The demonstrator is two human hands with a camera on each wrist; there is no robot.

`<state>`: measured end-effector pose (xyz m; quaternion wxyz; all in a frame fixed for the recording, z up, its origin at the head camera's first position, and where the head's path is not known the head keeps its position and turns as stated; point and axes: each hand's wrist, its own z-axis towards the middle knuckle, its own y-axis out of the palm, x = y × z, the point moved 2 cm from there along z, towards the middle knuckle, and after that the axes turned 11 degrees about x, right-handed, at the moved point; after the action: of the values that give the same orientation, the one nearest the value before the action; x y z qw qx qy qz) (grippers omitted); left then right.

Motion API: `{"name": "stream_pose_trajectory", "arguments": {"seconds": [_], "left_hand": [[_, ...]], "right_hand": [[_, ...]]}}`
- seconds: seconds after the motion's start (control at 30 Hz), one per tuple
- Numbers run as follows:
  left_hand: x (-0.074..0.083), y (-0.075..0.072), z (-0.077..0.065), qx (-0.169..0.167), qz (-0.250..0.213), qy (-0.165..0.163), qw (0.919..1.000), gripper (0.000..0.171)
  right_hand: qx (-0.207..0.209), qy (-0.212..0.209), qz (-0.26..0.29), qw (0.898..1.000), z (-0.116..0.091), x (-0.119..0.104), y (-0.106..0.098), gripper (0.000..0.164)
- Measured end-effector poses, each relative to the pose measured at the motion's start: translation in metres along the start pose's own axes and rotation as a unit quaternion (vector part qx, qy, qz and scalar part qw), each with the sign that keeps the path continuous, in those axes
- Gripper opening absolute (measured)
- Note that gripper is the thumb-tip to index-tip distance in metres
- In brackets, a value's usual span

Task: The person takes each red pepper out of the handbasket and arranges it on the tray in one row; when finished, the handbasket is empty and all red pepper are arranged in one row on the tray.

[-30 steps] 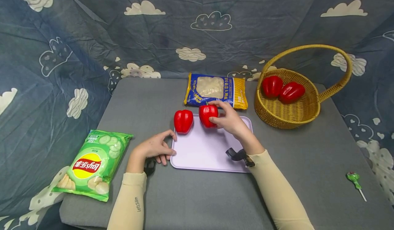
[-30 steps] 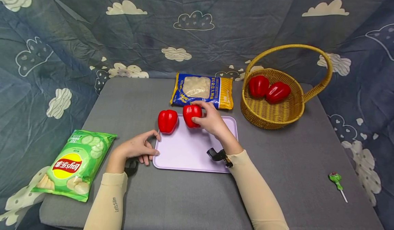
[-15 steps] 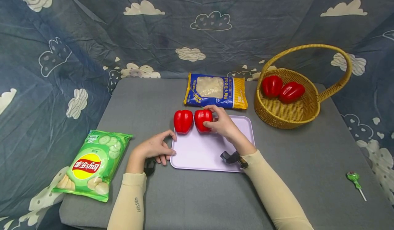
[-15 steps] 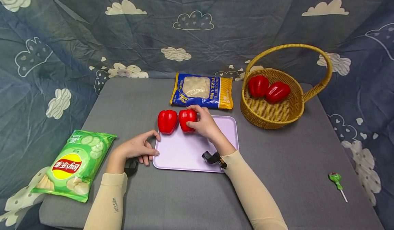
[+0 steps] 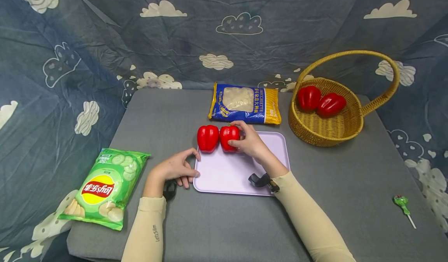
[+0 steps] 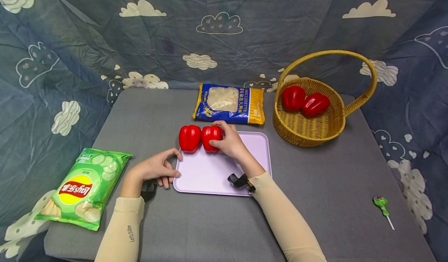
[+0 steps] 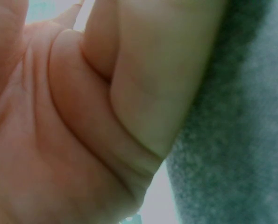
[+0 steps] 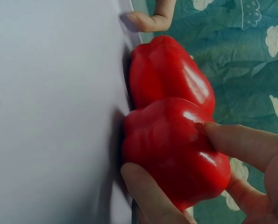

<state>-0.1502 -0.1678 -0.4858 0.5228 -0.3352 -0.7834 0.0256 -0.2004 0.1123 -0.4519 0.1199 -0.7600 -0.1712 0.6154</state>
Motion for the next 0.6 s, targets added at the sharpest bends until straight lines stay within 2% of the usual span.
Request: {"name": "stream_pose_trajectory", "arguments": {"seconds": [0.33,0.6], "left_hand": [[0.0006,-0.0004,-0.0003,0.004,0.000,0.001,1.0000,0.048],[0.0003,0.0000,-0.0006,0.002,-0.001,0.001,1.0000,0.048]], "right_hand": [[-0.007,0.010,0.012,1.000,0.0005,-0.0002,0.0008,0.073],[-0.020,0.014,0.001,1.000,-0.0001,-0.0012,-0.0075,0.075]]}}
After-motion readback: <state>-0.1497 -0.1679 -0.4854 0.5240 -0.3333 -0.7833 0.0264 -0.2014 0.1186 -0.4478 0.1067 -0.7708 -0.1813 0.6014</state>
